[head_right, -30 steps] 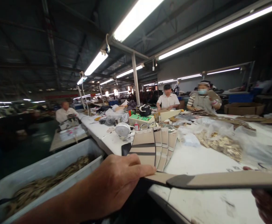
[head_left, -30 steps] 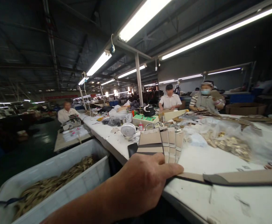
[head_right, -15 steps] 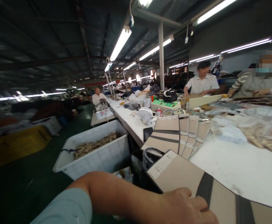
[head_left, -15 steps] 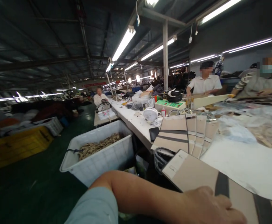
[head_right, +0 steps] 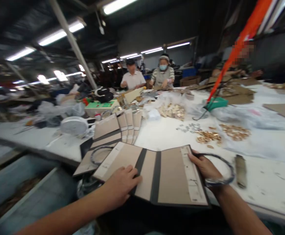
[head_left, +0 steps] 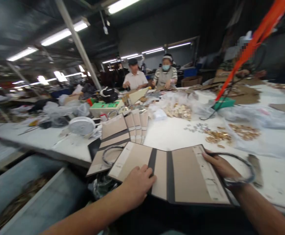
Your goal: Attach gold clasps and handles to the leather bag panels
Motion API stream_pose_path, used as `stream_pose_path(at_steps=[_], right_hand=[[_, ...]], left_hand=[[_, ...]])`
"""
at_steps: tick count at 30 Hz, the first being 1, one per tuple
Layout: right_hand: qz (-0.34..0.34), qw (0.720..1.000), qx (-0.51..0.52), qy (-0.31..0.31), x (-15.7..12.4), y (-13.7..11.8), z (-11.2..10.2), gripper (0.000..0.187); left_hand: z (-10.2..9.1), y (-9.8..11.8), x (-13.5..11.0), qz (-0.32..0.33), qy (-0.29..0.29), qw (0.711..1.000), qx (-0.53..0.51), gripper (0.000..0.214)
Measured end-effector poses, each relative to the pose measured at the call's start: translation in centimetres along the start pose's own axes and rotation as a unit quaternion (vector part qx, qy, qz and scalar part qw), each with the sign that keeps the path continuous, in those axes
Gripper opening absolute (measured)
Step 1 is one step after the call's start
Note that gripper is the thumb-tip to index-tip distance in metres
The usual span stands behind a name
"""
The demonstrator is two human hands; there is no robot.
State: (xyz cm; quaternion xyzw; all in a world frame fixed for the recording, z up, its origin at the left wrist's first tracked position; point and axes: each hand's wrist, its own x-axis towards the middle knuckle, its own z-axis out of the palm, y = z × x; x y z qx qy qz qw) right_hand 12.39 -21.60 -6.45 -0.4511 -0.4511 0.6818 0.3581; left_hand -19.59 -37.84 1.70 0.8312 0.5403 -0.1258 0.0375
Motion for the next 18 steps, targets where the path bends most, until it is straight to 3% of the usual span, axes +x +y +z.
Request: stream_pose_path(at_steps=[4, 6, 8, 12, 14, 18], right_hand=[[-0.011, 0.999, 0.005, 0.032, 1.0, 1.3, -0.4, 0.049], [-0.033, 0.998, -0.019, 0.046, 1.4, 2.1, -0.3, 0.048], [-0.057, 0.995, -0.043, 0.064, 1.4, 2.9, -0.4, 0.051], [-0.065, 0.987, -0.098, 0.111, 0.8, 4.1, -0.7, 0.059], [-0.059, 0.979, -0.132, 0.141, 0.2, 4.2, -0.8, 0.061], [-0.108, 0.964, -0.202, 0.133, -0.9, 3.2, -0.8, 0.057]], left_hand=[[-0.1, -1.5, 1.9, 0.04, -0.009, 0.997, -0.062, 0.074], [-0.1, -1.6, 3.8, 0.051, 0.009, 0.993, -0.104, 0.079], [0.0, -1.3, 7.0, 0.061, 0.043, 0.988, -0.138, 0.071], [0.7, 0.1, 16.3, 0.068, 0.12, 0.972, -0.188, 0.057], [1.2, 1.0, 20.2, 0.068, 0.116, 0.968, -0.21, 0.06], [2.3, 1.4, 23.9, 0.088, 0.117, 0.952, -0.27, 0.061]])
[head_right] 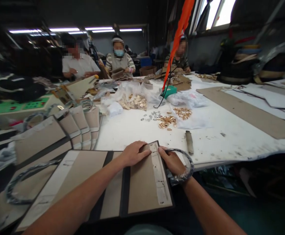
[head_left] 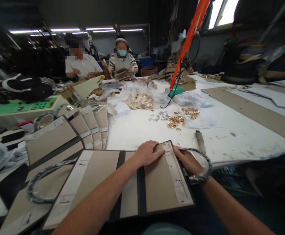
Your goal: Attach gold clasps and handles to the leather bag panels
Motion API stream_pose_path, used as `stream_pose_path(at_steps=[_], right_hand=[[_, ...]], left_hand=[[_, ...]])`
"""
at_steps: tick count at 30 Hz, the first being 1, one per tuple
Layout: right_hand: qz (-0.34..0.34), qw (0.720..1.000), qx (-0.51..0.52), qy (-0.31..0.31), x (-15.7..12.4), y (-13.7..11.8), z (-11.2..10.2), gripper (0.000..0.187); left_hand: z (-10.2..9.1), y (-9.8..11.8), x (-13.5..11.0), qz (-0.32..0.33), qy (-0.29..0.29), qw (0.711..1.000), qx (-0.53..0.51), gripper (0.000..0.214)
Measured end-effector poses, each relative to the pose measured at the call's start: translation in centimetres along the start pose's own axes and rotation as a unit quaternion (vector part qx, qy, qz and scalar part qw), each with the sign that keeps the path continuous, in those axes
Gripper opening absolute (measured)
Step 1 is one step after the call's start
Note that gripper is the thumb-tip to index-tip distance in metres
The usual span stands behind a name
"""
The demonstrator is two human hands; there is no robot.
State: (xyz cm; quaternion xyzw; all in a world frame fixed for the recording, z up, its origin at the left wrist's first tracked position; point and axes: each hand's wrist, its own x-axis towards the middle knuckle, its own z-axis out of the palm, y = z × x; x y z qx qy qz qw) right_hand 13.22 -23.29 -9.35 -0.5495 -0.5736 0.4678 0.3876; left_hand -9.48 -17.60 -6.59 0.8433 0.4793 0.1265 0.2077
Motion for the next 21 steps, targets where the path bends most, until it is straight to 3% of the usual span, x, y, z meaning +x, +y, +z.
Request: stream_pose_path(at_steps=[3, 6, 11, 13, 15, 18, 21], right_hand=[[-0.074, 0.993, -0.076, 0.043, -0.1, -1.4, -0.5, 0.046], [-0.072, 0.985, -0.128, 0.092, 0.1, -2.6, -0.4, 0.043], [-0.008, 1.0, 0.015, 0.002, 0.1, -3.0, 0.8, 0.054], [-0.009, 0.997, 0.071, 0.001, 0.1, -2.9, 1.2, 0.057], [-0.033, 0.997, 0.064, -0.004, 0.4, -2.6, 1.5, 0.055], [-0.082, 0.996, -0.025, 0.014, 1.2, -1.7, 1.4, 0.056], [-0.082, 0.987, -0.128, 0.049, 1.5, 0.3, 0.1, 0.063]], left_hand=[[-0.2, -1.0, 0.4, 0.004, 0.012, 0.996, -0.09, 0.05], [-0.8, -1.9, 0.6, 0.011, -0.007, 0.984, -0.177, 0.043], [-1.3, -2.3, 1.3, 0.05, -0.035, 0.971, -0.23, 0.044], [-1.6, -2.4, 1.7, 0.078, -0.043, 0.97, -0.227, 0.045], [-1.7, -2.7, 2.2, 0.105, -0.049, 0.972, -0.207, 0.049], [-1.4, -3.4, 2.7, 0.127, -0.069, 0.979, -0.146, 0.057], [-0.3, -3.8, 2.9, 0.112, -0.09, 0.988, -0.059, 0.065]])
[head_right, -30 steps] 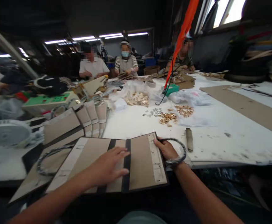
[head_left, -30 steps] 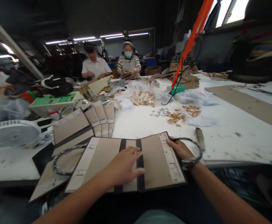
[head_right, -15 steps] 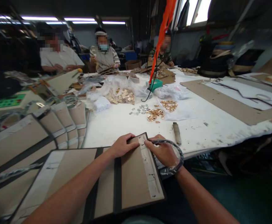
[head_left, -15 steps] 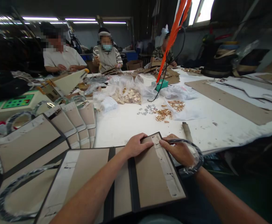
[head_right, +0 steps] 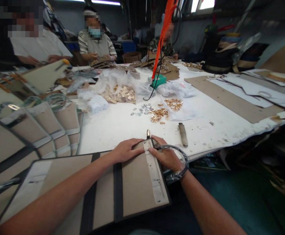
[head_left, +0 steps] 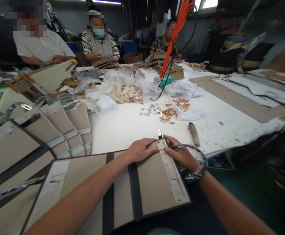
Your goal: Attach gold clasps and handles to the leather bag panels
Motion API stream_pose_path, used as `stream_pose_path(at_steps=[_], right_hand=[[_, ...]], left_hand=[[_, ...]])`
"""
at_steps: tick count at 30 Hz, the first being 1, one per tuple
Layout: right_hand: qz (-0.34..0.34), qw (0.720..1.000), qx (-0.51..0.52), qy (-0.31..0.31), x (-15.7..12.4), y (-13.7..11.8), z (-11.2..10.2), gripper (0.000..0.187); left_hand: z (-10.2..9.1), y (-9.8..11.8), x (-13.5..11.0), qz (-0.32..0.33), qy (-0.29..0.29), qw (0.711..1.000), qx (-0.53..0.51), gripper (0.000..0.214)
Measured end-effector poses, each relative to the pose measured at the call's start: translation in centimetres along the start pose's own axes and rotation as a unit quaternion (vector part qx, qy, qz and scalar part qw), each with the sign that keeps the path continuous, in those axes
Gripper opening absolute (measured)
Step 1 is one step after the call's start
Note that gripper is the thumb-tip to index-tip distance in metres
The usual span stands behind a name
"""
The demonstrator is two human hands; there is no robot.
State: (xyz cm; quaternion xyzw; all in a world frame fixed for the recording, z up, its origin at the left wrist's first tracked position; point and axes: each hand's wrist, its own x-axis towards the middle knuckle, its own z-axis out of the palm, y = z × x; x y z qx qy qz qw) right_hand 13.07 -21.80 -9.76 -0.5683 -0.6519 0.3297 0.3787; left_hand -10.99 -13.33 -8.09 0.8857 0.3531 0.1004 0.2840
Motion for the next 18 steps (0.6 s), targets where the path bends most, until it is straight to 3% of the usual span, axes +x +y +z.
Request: stream_pose_path(at_steps=[5, 9, 11, 13, 16, 18], right_hand=[[-0.003, 0.991, -0.133, 0.023, -2.8, 4.2, -5.1, 0.063], [0.059, 0.985, -0.126, 0.106, -5.2, 2.7, -8.4, 0.04], [0.042, 0.976, -0.12, 0.176, -5.4, 0.5, -7.9, 0.033], [-0.016, 0.973, -0.13, 0.189, -4.9, -1.4, -6.0, 0.03], [-0.092, 0.976, -0.173, 0.098, -3.7, -2.2, -2.4, 0.031], [-0.102, 0.973, -0.202, 0.042, -3.2, -1.5, -0.5, 0.035]], left_hand=[[1.5, 0.4, 0.1, -0.02, -0.025, 0.993, 0.115, 0.072], [1.8, 1.3, 0.1, -0.04, -0.023, 0.99, 0.135, 0.067], [1.9, 1.6, 0.0, -0.061, -0.023, 0.988, 0.138, 0.066], [2.1, 1.9, -0.2, -0.074, -0.017, 0.988, 0.133, 0.065], [2.5, 2.3, -0.6, -0.079, 0.012, 0.988, 0.132, 0.062], [2.8, 2.5, -1.0, -0.079, 0.042, 0.985, 0.146, 0.059]])
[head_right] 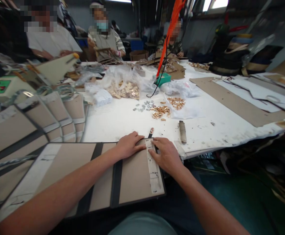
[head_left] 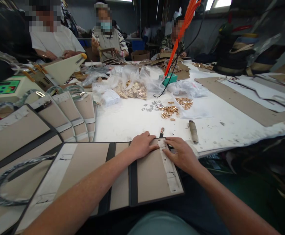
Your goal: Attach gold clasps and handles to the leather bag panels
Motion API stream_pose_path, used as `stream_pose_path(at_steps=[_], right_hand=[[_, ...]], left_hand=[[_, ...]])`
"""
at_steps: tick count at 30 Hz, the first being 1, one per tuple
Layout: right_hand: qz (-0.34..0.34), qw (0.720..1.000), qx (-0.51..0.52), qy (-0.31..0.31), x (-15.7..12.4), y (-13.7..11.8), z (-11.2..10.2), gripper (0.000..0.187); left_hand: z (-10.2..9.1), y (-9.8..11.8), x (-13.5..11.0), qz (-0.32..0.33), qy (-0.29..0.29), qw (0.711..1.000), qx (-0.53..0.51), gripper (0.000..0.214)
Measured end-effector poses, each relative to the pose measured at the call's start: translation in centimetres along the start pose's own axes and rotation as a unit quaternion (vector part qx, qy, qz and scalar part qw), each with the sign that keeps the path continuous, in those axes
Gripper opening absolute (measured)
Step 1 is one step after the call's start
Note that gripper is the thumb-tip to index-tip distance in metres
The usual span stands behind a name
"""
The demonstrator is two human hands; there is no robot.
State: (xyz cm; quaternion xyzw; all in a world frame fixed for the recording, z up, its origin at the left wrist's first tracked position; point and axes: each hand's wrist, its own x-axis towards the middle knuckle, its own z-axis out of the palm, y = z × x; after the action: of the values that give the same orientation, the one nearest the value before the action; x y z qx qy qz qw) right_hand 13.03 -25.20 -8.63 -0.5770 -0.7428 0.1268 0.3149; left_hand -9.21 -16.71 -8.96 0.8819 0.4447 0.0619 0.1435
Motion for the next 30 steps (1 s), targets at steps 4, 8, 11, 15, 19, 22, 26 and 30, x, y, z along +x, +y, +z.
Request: stream_pose_path(at_steps=[4, 8, 11, 15, 19, 22, 26, 30], right_hand=[[0.013, 1.0, -0.02, -0.013, -1.2, 0.9, 1.6, 0.039], [0.053, 0.997, -0.018, -0.045, -2.6, 0.8, 1.0, 0.043], [0.064, 0.996, -0.027, -0.058, -2.9, 0.6, 1.2, 0.045], [0.042, 0.996, -0.076, -0.019, -2.7, 1.0, 2.2, 0.041], [0.024, 0.996, -0.087, 0.018, -2.3, 1.7, 3.0, 0.036], [0.012, 0.994, -0.103, 0.038, -2.4, 1.8, 3.5, 0.033], [-0.004, 0.992, -0.107, 0.06, -3.1, 1.7, 3.7, 0.034], [-0.02, 0.993, -0.103, 0.06, -3.5, 1.4, 3.7, 0.035]], left_hand=[[0.8, 0.4, -0.9, 0.002, 0.062, 0.998, -0.004, 0.055], [1.5, 0.9, -1.6, -0.003, 0.074, 0.995, -0.068, 0.055], [1.7, 1.3, -1.9, 0.003, 0.074, 0.994, -0.084, 0.051], [2.0, 1.2, -1.7, -0.011, 0.093, 0.993, -0.078, 0.05], [2.0, 1.1, -1.5, -0.012, 0.121, 0.99, -0.078, 0.053], [1.7, 1.9, -2.0, -0.023, 0.157, 0.986, -0.058, 0.051], [1.6, 3.6, -3.4, -0.002, 0.159, 0.987, -0.018, 0.026], [2.4, 4.7, -4.9, 0.002, 0.14, 0.99, -0.002, 0.026]])
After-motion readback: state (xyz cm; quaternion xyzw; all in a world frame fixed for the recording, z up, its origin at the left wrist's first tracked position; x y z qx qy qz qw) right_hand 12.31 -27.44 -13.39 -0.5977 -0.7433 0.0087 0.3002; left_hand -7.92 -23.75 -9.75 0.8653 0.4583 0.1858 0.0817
